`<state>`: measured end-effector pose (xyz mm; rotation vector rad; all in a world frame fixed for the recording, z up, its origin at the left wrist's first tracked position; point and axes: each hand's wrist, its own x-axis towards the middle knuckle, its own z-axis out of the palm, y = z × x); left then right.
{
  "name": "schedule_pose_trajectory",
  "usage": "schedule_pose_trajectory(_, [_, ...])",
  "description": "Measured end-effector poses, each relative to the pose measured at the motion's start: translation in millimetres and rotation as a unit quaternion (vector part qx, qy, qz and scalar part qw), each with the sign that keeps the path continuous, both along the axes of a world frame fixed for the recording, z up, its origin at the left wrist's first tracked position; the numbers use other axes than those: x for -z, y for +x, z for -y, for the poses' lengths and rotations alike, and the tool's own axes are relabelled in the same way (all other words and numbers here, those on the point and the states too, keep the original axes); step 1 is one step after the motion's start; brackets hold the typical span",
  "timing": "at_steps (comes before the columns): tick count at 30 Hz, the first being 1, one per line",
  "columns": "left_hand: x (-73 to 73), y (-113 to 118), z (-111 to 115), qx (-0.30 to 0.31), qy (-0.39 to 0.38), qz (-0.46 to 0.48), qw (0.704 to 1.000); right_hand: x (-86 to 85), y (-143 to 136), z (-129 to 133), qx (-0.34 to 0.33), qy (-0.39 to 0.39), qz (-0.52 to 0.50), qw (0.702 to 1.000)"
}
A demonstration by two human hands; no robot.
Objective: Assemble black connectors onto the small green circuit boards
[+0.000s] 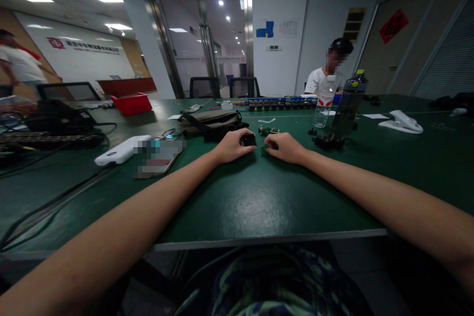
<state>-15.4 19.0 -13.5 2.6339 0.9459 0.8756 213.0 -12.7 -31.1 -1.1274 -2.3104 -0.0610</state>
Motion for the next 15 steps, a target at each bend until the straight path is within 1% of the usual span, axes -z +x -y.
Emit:
schedule_pose_trajectory(4, [0.5, -7.0, -5.7, 0.01, 0.043, -0.053, 0.998, -0.4, 0.8, 1.4, -0.005, -0.019, 0.008, 1.0])
schedule_pose_trajectory(7, [0.5, -7.1, -5.7, 0.028, 0.066, -0.108, 0.992, -0.7, 0.9, 1.5, -0.013, -0.029, 0.009, 0.999])
schedule_pose_trajectory(9, [-0.4, -5.8, -4.3, 0.028, 0.072, -0.138, 0.987, -0.9, 0.6, 1.5, -0.012, -0.033, 0.008, 0.999])
schedule_pose_trajectory(15, [-3.0, -4.0, -1.6, 0.02, 0.079, -0.17, 0.982, -1.2, 0.7, 1.3, -0.011, -0.046, 0.013, 0.999])
